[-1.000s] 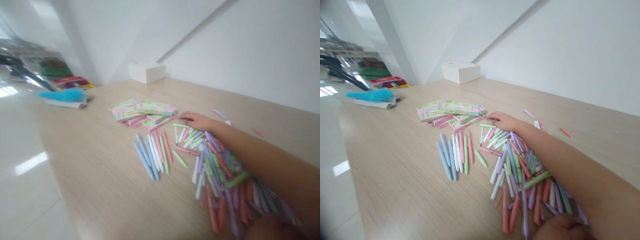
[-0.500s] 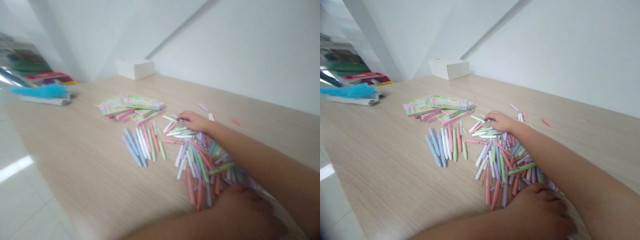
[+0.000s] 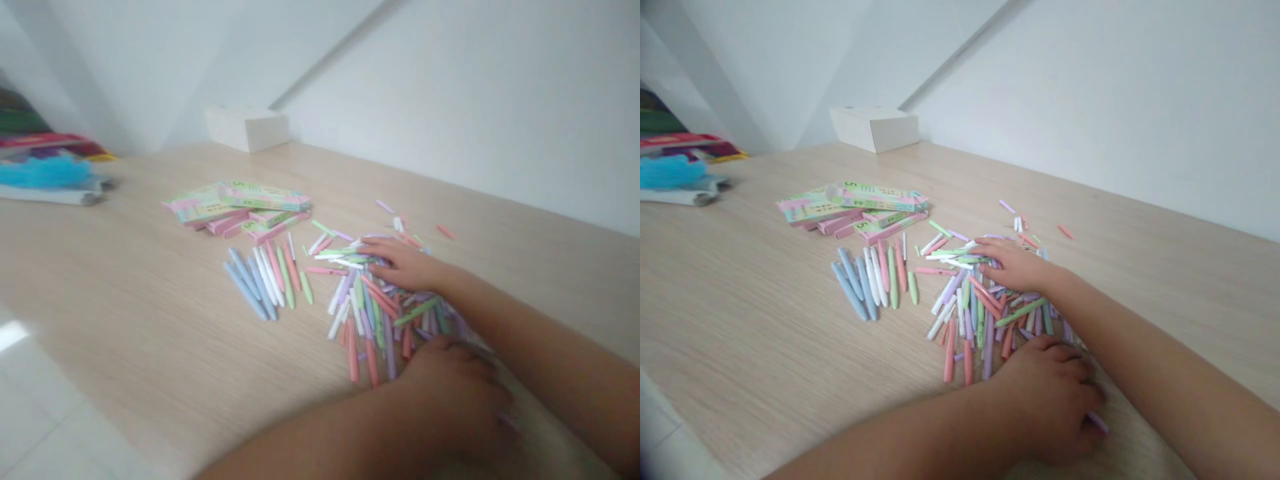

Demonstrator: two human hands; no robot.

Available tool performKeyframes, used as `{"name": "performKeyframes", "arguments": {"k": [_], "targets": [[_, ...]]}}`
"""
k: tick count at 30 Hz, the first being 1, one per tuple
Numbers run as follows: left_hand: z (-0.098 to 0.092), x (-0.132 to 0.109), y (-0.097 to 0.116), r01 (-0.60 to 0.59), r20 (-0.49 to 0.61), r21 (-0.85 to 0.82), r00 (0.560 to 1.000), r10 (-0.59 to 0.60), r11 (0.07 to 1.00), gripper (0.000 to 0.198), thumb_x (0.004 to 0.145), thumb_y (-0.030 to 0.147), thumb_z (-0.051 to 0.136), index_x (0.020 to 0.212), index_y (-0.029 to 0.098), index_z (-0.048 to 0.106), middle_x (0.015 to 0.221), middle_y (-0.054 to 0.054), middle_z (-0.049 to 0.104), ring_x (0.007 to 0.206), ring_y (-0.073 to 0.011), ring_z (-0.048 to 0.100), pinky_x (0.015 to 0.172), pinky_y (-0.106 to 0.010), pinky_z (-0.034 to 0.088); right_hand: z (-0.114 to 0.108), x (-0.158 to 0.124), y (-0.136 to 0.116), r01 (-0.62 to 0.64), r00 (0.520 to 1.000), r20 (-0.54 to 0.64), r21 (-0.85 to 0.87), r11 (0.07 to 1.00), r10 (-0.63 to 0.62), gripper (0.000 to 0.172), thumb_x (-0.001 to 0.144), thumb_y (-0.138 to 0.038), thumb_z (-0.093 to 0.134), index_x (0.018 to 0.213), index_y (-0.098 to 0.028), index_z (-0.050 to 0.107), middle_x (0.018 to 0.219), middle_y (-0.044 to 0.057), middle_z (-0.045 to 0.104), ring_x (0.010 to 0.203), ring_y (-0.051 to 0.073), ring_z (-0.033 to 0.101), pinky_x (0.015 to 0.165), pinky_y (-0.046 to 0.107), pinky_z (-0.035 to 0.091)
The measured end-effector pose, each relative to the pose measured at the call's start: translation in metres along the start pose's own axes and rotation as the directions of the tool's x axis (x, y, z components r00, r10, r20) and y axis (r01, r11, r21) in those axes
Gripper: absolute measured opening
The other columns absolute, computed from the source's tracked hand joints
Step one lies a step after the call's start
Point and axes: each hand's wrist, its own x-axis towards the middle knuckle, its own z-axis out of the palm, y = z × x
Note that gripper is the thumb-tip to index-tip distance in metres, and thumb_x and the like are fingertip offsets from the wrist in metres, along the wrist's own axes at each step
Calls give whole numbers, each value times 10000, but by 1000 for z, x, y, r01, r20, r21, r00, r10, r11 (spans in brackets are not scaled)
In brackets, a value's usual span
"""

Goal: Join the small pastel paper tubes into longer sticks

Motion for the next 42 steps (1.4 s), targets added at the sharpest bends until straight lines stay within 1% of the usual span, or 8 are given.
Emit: {"name": "performKeyframes", "arguments": {"k": [3, 7, 9, 22, 27, 31, 36, 42], "targets": [[-5, 0, 1, 4, -4, -20, 1000, -4, 1000, 399, 973, 436, 463, 1049, 175, 755, 1095, -75, 716, 1073, -283, 635, 989, -515, 462, -1, -25, -5, -44, 999, 5, 25, 999, 44, 395, 991, -349, 519, 1352, -274, 661, 1471, 77, 607, 1409, 265, 503, 1208, 477, 333], [-7, 0, 3, 12, -8, -16, 1000, -12, 1000, 375, 971, 414, 475, 1037, 171, 753, 1092, -81, 722, 1068, -282, 638, 982, -514, 468, -2, -40, -2, -100, 989, -112, 10, 995, 101, 373, 975, -320, 517, 1305, -233, 667, 1468, 111, 592, 1415, 268, 491, 1215, 466, 325], [-7, 0, 3, 17, -6, -21, 1000, -17, 1000, 362, 967, 416, 485, 1025, 179, 753, 1077, -74, 723, 1058, -282, 640, 984, -520, 460, -1, -40, -1, -85, 983, -161, 0, 996, 84, 360, 960, -316, 542, 1280, -198, 659, 1463, 147, 577, 1416, 280, 480, 1213, 471, 323], [-2, -2, 2, 4, -39, -1, 999, -4, 1000, 332, 947, 450, 550, 1033, 197, 748, 1054, -44, 729, 1076, -260, 630, 1011, -515, 449, -2, -8, -9, -69, 997, -51, -170, 983, 61, 241, 958, -264, 551, 1101, -161, 715, 1128, 136, 730, 1074, 275, 646, 981, 399, 459], [-6, -3, 3, 15, -38, 29, 999, -14, 999, 308, 965, 448, 538, 1025, 235, 751, 1101, -58, 746, 1067, -255, 648, 1000, -491, 469, -1, -14, -2, -155, 981, -138, -152, 976, 135, 373, 960, -224, 514, 1302, -146, 641, 1265, 153, 700, 1147, 289, 631, 1014, 421, 450], [-5, -3, 4, 14, -40, 39, 999, -12, 999, 293, 963, 445, 546, 1020, 247, 755, 1118, -53, 748, 1094, -263, 649, 1013, -497, 474, -1, -12, -6, -63, 977, -211, -165, 984, 27, 280, 966, -281, 559, 1169, -155, 705, 1171, 149, 698, 1126, 283, 614, 1022, 422, 436], [-1, -2, 2, 17, -63, 35, 998, -15, 999, 307, 948, 460, 556, 994, 230, 754, 1067, -61, 743, 1087, -260, 646, 1016, -488, 476, -6, 6, -20, 78, 997, -3, -214, 974, -80, 262, 1016, -310, 541, 1079, -177, 758, 1042, 108, 722, 1024, 246, 634, 946, 371, 429], [1, -1, 1, 12, -56, 14, 998, -11, 1000, 322, 944, 448, 541, 957, 194, 739, 988, -85, 731, 1025, -272, 650, 964, -496, 490, -10, 25, -34, 225, 968, 206, -436, 871, -146, 215, 997, -176, 533, 935, -147, 738, 992, 111, 703, 992, 244, 621, 877, 347, 422]]}}
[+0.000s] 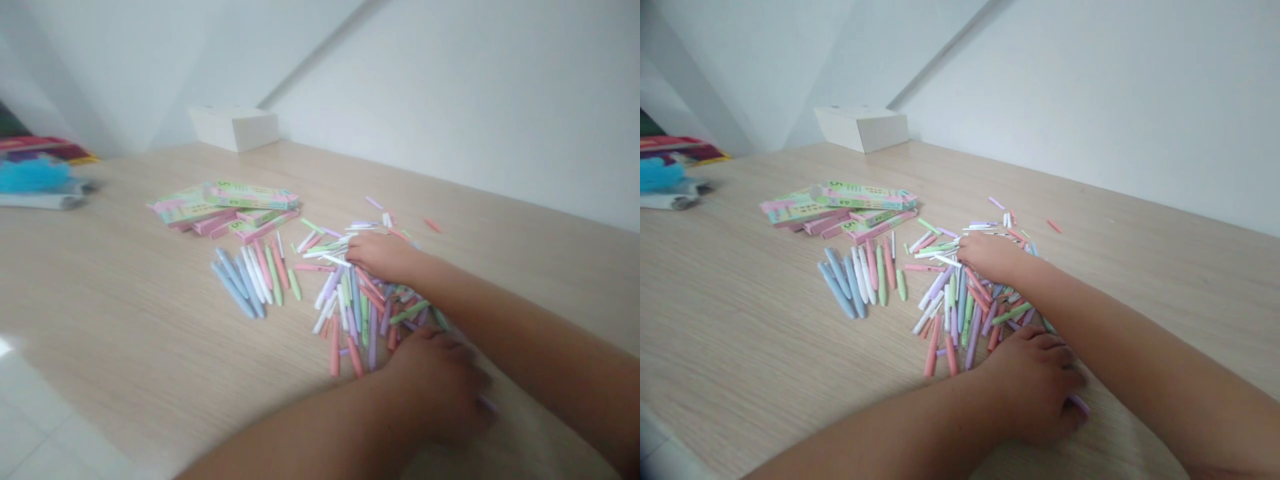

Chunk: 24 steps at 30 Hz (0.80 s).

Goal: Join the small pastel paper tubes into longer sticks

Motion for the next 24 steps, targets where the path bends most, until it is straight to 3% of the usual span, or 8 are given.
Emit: {"name": "performKeyframes", "arguments": {"k": [7, 18, 21, 24], "targets": [[-6, -1, 3, 4, 14, 35, 1000, -5, 999, 316, 968, 439, 520, 955, 210, 736, 989, -81, 729, 1031, -259, 654, 963, -474, 491, 3, 5, -8, 31, 999, 35, -206, 978, -24, 165, 970, -87, 532, 1044, -82, 679, 1010, 150, 699, 977, 268, 632, 880, 369, 439], [-4, 1, 1, -11, 33, 63, 999, 9, 998, 335, 969, 468, 522, 994, 224, 749, 1060, -70, 739, 1089, -260, 648, 1005, -487, 486, 8, 3, -8, -28, 999, -19, -152, 988, 26, 164, 989, -99, 496, 1081, -83, 630, 1024, 157, 683, 978, 279, 620, 875, 362, 436], [-5, 2, 2, 0, 60, 68, 998, -4, 998, 358, 969, 477, 496, 1030, 237, 755, 1157, -79, 735, 1169, -290, 630, 1037, -514, 479, 4, 8, -14, -132, 987, -93, -46, 990, 128, 241, 990, -85, 440, 1175, -81, 594, 1117, 177, 665, 1022, 272, 613, 858, 341, 423], [-7, 2, 3, 13, 17, 103, 1000, -15, 995, 381, 948, 468, 521, 1186, 253, 726, 1368, -76, 660, 1353, -323, 516, 1083, -527, 461, -6, 16, -27, -284, 948, -130, 57, 957, 290, 251, 972, -113, 431, 1179, -105, 573, 1062, 151, 690, 886, 248, 633, 724, 318, 399]]}}
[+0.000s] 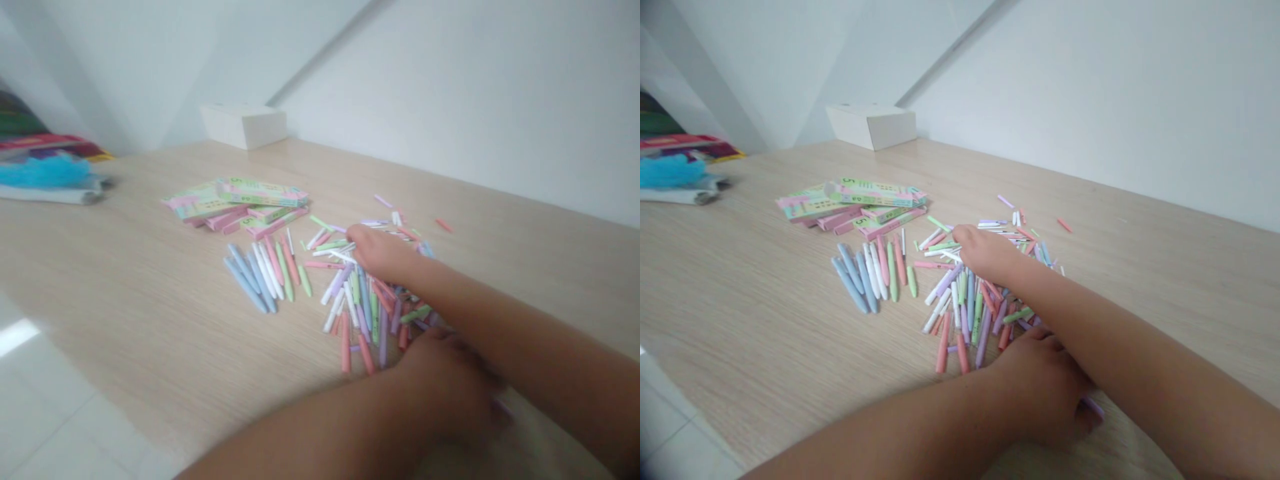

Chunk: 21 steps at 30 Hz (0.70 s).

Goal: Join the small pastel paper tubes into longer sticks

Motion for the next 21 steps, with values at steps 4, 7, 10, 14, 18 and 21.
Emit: {"name": "performKeyframes", "arguments": {"k": [4, 7, 10, 14, 18, 21], "targets": [[2, 0, -1, -15, -15, 11, 1000, 15, 1000, 512, 948, 439, 487, 1372, 192, 631, 1485, -84, 574, 1445, -322, 419, 1096, -510, 461, -12, 8, -23, 66, 997, 31, 60, 996, -68, 235, 1015, -251, 414, 1114, -164, 609, 988, 107, 727, 800, 228, 639, 657, 314, 352], [2, 1, -1, -16, -14, 34, 1000, 16, 999, 548, 980, 414, 413, 1439, 155, 561, 1550, -81, 505, 1461, -305, 396, 1092, -479, 466, -14, 18, -34, 128, 985, 107, 86, 988, -137, 362, 1049, -412, 390, 998, -181, 664, 990, 108, 738, 843, 233, 655, 668, 313, 361], [-4, 3, 1, -14, -18, 91, 1000, 16, 996, 539, 997, 358, 365, 1462, 141, 532, 1596, -84, 442, 1484, -290, 362, 1082, -465, 466, -13, 29, -40, 134, 976, 164, 69, 989, -143, 435, 1058, -437, 358, 940, -173, 683, 976, 122, 741, 836, 235, 664, 660, 314, 368], [-14, 6, 4, -25, -10, 153, 1000, 27, 988, 520, 998, 330, 379, 1468, 174, 538, 1599, -56, 442, 1491, -285, 350, 1067, -454, 469, -20, 38, -43, 47, 989, 138, 28, 998, -51, 343, 1026, -354, 413, 1006, -139, 679, 941, 143, 737, 799, 248, 660, 675, 320, 380], [-9, 3, 1, -71, 4, 46, 997, 71, 996, 503, 986, 361, 424, 1429, 182, 584, 1547, -59, 512, 1462, -274, 392, 1096, -435, 449, -44, 15, -40, -129, 983, -108, 162, 978, 147, 381, 1073, -341, 287, 1034, -140, 608, 881, 111, 690, 768, 232, 614, 695, 329, 380], [-2, 0, -1, 4, 61, -98, 998, 2, 995, 423, 965, 447, 461, 1190, 203, 724, 1346, -69, 675, 1302, -274, 555, 1107, -473, 432, -65, -39, -36, -193, 944, -203, 308, 932, 262, 421, 1089, -421, 230, 885, -211, 532, 741, 49, 605, 673, 205, 551, 645, 327, 357]]}}
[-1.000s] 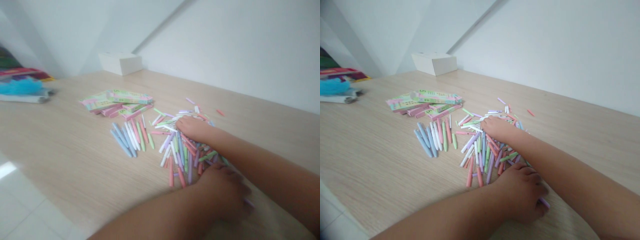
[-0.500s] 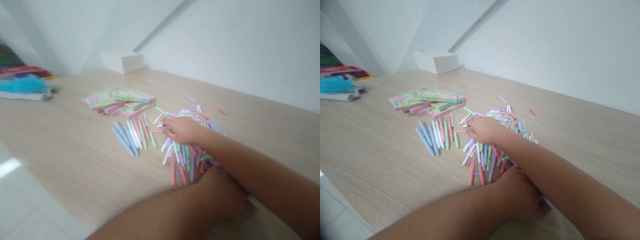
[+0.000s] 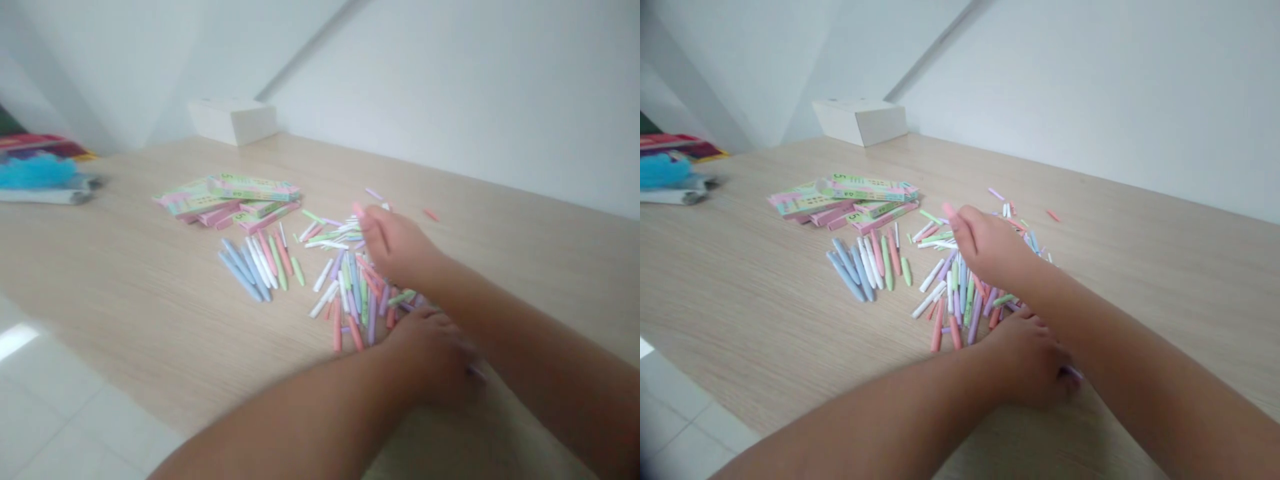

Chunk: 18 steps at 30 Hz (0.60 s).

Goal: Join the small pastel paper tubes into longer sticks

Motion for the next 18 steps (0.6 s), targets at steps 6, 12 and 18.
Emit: {"name": "performKeyframes", "arguments": {"k": [6, 12, 18], "targets": [[-1, 3, -1, 20, 19, -25, 1000, -19, 1000, 374, 941, 400, 521, 1194, 194, 701, 1262, -88, 694, 1222, -269, 604, 1074, -456, 445, -48, -160, 40, -284, 954, 114, 45, 958, 278, 392, 1028, -535, 381, 750, -271, 466, 620, 24, 548, 551, 203, 496, 546, 344, 352], [-6, 8, -4, 21, 105, 60, 994, -27, 998, 310, 959, 400, 502, 1027, 181, 712, 1087, -82, 711, 1063, -266, 666, 944, -422, 514, -39, -261, 72, -352, 870, 336, -94, 931, 362, 349, 1005, -498, 452, 772, -259, 553, 688, 41, 641, 618, 222, 581, 572, 340, 375], [-8, 6, -3, 21, 92, 75, 995, -28, 997, 241, 925, 381, 568, 1030, 193, 679, 1117, -68, 701, 1106, -245, 639, 986, -379, 501, -34, -254, 59, -243, 887, 389, -69, 967, 251, 328, 1021, -485, 458, 846, -246, 598, 833, 54, 698, 722, 226, 615, 619, 337, 387]]}}
